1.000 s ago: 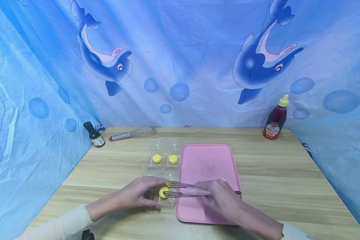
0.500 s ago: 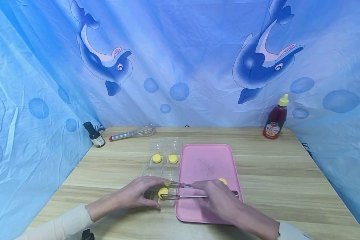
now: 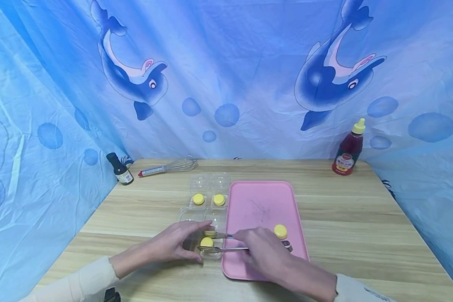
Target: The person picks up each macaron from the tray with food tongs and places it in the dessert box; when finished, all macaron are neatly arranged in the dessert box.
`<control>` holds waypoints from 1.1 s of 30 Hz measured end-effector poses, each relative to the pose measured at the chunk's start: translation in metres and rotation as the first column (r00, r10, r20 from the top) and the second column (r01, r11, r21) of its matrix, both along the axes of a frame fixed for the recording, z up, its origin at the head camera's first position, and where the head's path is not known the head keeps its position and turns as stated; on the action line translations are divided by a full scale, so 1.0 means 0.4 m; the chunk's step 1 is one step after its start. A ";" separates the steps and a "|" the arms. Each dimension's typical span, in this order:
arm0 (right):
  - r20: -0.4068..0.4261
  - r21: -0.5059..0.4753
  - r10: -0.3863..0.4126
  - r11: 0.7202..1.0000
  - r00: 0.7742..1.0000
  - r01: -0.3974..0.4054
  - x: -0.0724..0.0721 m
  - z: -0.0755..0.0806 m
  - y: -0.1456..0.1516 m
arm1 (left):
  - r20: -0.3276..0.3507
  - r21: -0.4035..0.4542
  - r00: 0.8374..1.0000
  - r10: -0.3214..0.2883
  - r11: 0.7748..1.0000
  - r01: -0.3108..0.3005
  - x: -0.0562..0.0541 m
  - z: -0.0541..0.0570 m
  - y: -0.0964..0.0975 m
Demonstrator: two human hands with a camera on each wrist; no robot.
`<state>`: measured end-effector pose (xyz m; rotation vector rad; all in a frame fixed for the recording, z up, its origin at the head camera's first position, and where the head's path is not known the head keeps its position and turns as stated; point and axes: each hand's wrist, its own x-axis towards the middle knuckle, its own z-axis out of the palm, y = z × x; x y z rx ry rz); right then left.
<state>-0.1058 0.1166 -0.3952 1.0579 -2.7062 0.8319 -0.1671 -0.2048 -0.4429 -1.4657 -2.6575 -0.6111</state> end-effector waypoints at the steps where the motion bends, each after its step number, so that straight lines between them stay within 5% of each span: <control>1: 0.002 0.004 -0.001 1.000 1.000 0.001 0.000 0.000 -0.001 | -0.001 0.001 1.000 -0.002 1.000 0.002 0.000 -0.001 0.000; 33: -0.008 0.003 -0.060 0.998 0.998 0.060 0.015 0.038 0.084 | 0.014 -0.023 1.000 0.018 1.000 -0.018 0.001 0.006 0.003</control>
